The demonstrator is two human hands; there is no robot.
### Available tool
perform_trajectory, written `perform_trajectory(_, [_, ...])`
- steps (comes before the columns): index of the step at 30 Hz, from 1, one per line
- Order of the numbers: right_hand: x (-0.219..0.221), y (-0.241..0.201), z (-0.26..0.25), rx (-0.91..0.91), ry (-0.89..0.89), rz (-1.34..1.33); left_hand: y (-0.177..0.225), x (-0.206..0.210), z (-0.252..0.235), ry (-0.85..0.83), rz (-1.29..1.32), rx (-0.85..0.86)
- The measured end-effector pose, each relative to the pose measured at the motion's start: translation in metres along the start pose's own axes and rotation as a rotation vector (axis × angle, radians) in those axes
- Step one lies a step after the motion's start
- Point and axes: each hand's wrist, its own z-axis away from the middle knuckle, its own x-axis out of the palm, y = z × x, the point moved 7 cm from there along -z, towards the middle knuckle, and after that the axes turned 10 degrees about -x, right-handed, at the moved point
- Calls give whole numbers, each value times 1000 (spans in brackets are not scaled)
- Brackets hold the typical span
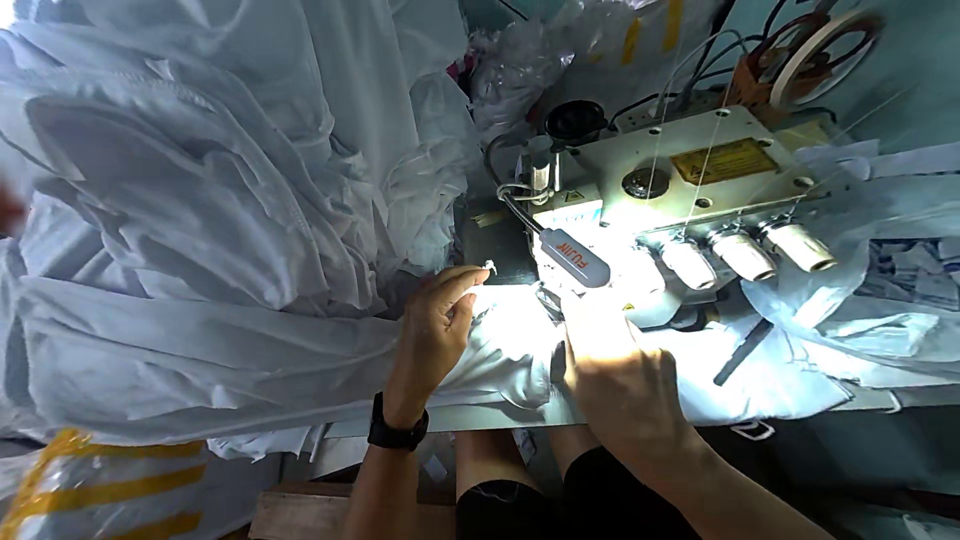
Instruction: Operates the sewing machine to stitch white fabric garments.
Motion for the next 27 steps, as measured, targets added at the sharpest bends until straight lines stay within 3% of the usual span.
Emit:
perform_trajectory(6, [18,-5,-4,7,-76,-20,9,-2,2,-18,3,14])
perform_trajectory(11, [32,6,5,-52,50,-96,20,-1,7,-98,19,54])
perform_trajectory(13, [32,21,7,31,47,-296,21,-1,8,-133,35,57])
perform_trajectory(19, [41,33,19,592,-126,-1242,25,0,11,-212,24,60])
perform_trajectory(24, [48,21,9,672,-215,-1419,35,2,15,-222,-27,104])
perform_trajectory(27, [46,22,6,629,-165,-1421,36,-2,13,-212,-35,94])
